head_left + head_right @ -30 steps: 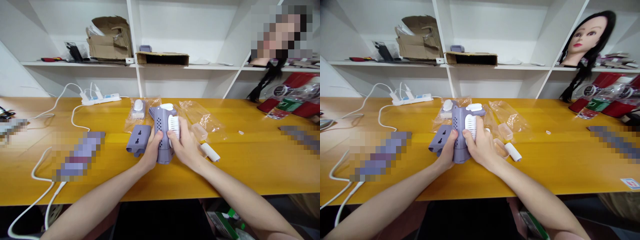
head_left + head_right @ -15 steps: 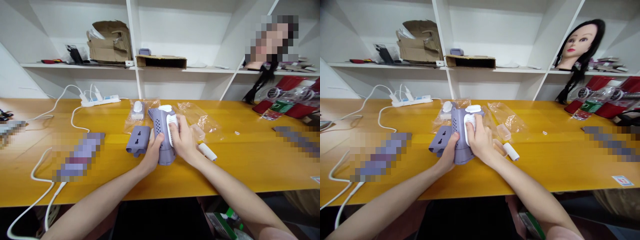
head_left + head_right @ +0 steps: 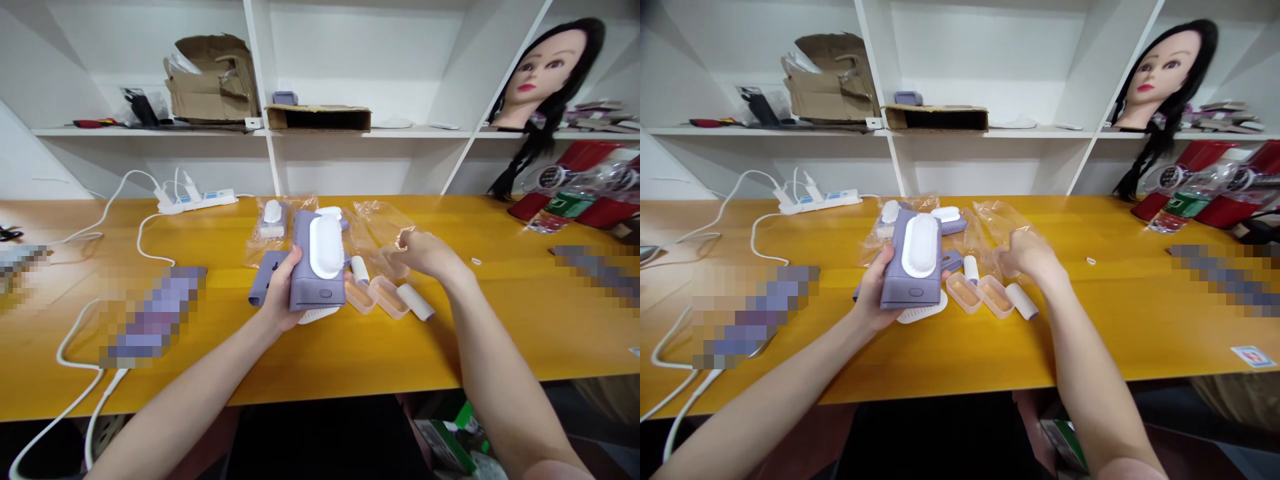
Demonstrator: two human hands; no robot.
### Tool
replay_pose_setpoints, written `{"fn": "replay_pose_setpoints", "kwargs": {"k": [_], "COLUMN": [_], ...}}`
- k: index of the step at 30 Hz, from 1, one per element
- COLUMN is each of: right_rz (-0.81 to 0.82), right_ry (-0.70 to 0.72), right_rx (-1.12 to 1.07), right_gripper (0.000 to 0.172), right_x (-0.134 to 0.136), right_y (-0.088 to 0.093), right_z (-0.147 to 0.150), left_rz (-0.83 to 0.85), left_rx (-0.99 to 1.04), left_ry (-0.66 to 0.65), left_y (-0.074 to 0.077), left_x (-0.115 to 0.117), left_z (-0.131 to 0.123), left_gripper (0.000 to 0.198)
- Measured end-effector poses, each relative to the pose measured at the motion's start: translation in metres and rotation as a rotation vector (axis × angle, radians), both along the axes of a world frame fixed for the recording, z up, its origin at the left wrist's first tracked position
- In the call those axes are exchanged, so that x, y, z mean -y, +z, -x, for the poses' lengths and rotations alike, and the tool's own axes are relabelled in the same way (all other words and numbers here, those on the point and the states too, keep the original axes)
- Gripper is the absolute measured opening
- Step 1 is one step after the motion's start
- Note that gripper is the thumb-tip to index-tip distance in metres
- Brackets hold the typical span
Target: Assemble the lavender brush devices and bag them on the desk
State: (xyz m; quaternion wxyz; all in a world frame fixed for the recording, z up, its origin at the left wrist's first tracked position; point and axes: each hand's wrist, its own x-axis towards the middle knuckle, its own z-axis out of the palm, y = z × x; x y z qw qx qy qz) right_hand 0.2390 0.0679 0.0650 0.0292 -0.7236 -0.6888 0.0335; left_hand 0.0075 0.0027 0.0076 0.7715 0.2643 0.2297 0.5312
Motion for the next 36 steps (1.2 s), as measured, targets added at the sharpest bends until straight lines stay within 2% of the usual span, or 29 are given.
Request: {"fn": "replay_pose_setpoints", "kwargs": {"k": [4, 7, 9, 16, 25, 31, 36], "right_rz": [0.148, 0.186, 0.193, 0.205, 0.158, 0.125, 0.250], "right_ry": [-0.041, -0.035, -0.031, -0.017, 0.003, -0.004, 0.060], "right_rx": [0.025, 0.021, 0.009, 0.002, 0.049, 0.082, 0.176], "right_gripper": [0.037, 0.040, 0.037, 0.034, 0.050, 0.041, 0.017], "right_x": [-0.003, -0.004, -0.005, -0.013, -0.018, -0.013, 0.017], "right_y": [-0.009, -0.011, -0.012, -0.018, -0.020, -0.012, 0.001], "right_z": [0.013, 0.017, 0.015, 0.006, -0.002, -0.005, -0.009], "left_rz": [0.062, 0.085, 0.075, 0.058, 0.046, 0.066, 0.009], "left_rx": [-0.106, -0.095, -0.068, -0.079, -0.086, -0.134, -0.228], "left_ry": [0.059, -0.004, -0.031, 0.015, 0.026, 0.064, 0.126], "left_y": [0.004, 0.006, 0.006, 0.004, 0.008, 0.008, 0.002], "left_x": [0.000, 0.001, 0.002, 0.001, 0.002, 0.003, 0.003], "left_z": [-0.003, -0.004, -0.004, -0.003, -0.001, 0.000, 0.000], "left_gripper": [0.056, 0.059, 0.062, 0.058, 0.056, 0.059, 0.061]}}
